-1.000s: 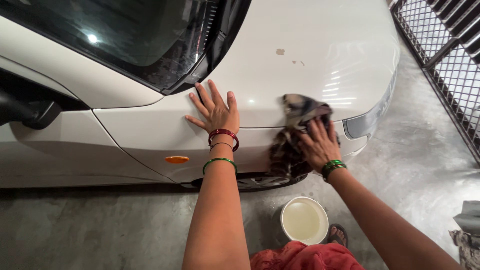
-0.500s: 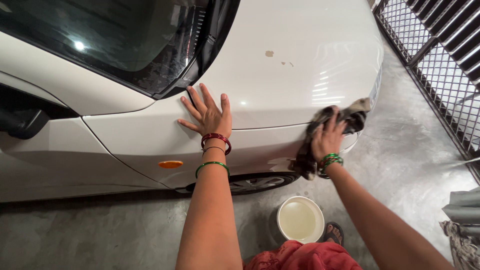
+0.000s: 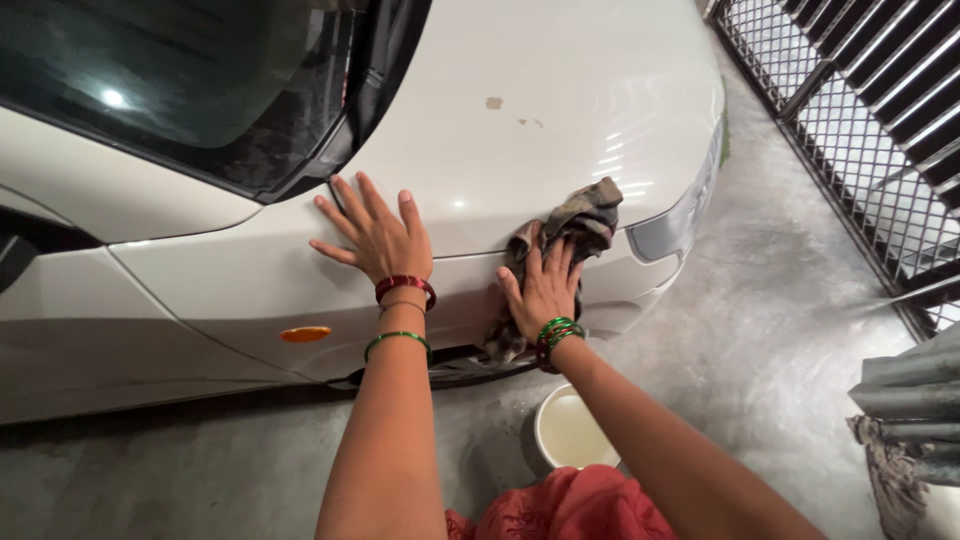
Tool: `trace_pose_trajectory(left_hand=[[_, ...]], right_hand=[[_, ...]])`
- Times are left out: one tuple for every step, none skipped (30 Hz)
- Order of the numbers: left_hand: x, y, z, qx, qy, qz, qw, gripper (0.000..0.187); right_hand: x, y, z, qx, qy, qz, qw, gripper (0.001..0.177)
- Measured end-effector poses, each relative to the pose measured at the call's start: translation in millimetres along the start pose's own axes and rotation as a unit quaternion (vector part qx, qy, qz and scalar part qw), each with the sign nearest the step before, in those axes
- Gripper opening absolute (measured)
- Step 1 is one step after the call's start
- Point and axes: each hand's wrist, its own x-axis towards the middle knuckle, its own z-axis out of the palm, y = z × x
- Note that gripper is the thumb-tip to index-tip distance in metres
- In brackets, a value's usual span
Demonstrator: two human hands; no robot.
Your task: The person wipes the exterior of a white car using a cloth. They clean the front bumper, hood, side mirror, and door panels, occasionally dipping the cloth into a bucket of water to rinse it.
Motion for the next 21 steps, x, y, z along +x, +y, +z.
trace_pose_trajectory(left_hand=[[-4.6, 2.8, 1.1, 0.016, 0.019, 0.005, 1.000, 0.059], [-8.2, 8.9, 3.9, 0.010, 0.036, 0.059, 0.998, 0.057], [-12.2, 17.1, 7.5, 0.005, 0.053, 0.114, 0.992, 0.054], [-15.4, 26.4, 11.8, -0.001, 0.069, 0.169, 0.983, 0.051], [-17.4, 36.5, 16.9, -0.008, 0.060, 0.201, 0.978, 0.052], [-18.6, 48.4, 22.5, -0.016, 0.051, 0.234, 0.971, 0.053], [-16.0, 62.2, 27.0, -0.024, 0.044, 0.268, 0.962, 0.054], [-13.0, 73.9, 30.6, -0.015, 0.039, 0.293, 0.955, 0.054], [-14.9, 83.5, 36.0, -0.008, 0.031, 0.315, 0.949, 0.055], [-17.1, 91.9, 41.7, -0.001, 0.022, 0.336, 0.941, 0.056], [-19.9, 98.8, 47.0, 0.020, 0.018, 0.340, 0.940, 0.058], [-22.4, 105.1, 52.3, 0.040, 0.014, 0.344, 0.938, 0.059], [-22.7, 110.4, 57.1, 0.061, 0.011, 0.347, 0.936, 0.061], [-22.5, 112.4, 60.4, 0.064, 0.014, 0.344, 0.937, 0.064], [-22.1, 113.1, 63.7, 0.067, 0.016, 0.340, 0.938, 0.067], [-21.1, 114.9, 67.1, 0.071, 0.018, 0.337, 0.939, 0.070], [-20.6, 114.3, 68.5, 0.080, 0.023, 0.339, 0.937, 0.070], [-20.8, 113.3, 69.2, 0.089, 0.028, 0.342, 0.935, 0.070], [-23.3, 112.0, 68.8, 0.099, 0.031, 0.343, 0.934, 0.070], [-27.7, 109.7, 67.4, 0.101, 0.017, 0.337, 0.936, 0.070], [-25.7, 110.9, 67.6, 0.100, 0.013, 0.331, 0.938, 0.069]], right_hand=[[1.6, 0.8, 0.0, 0.004, 0.010, -0.001, 1.000, 0.086], [3.2, 2.8, 0.3, 0.008, 0.020, -0.001, 1.000, 0.084], [4.2, 5.3, 0.9, 0.013, 0.030, -0.002, 0.999, 0.082], [5.7, 9.2, 1.2, 0.028, 0.038, 0.004, 0.999, 0.081], [7.3, 13.6, 2.4, 0.044, 0.047, 0.010, 0.998, 0.081], [9.1, 18.2, 3.2, 0.061, 0.055, 0.017, 0.997, 0.080], [13.3, 22.2, 2.4, 0.062, 0.064, 0.022, 0.996, 0.079], [16.5, 26.7, 1.4, 0.064, 0.073, 0.027, 0.995, 0.078], [16.5, 34.9, 0.0, 0.062, 0.080, 0.035, 0.994, 0.078], [20.0, 43.7, -1.3, 0.065, 0.083, 0.052, 0.993, 0.077], [24.2, 52.4, -2.9, 0.069, 0.084, 0.068, 0.992, 0.076], [28.4, 61.2, -4.6, 0.072, 0.086, 0.084, 0.990, 0.075], [33.3, 70.4, -7.1, 0.075, 0.095, 0.093, 0.988, 0.075], [37.9, 80.5, -10.3, 0.079, 0.105, 0.103, 0.986, 0.075], [42.2, 91.0, -13.1, 0.082, 0.115, 0.113, 0.983, 0.074], [46.6, 101.6, -16.1, 0.081, 0.122, 0.112, 0.983, 0.074], [48.8, 110.2, -17.9, 0.082, 0.129, 0.109, 0.982, 0.073], [50.0, 118.1, -19.4, 0.083, 0.135, 0.107, 0.982, 0.072], [48.3, 125.6, -20.8, 0.084, 0.140, 0.107, 0.981, 0.070], [46.2, 133.0, -21.8, 0.086, 0.145, 0.107, 0.980, 0.068], [54.0, 140.5, -22.6, 0.088, 0.157, 0.102, 0.978, 0.066]])
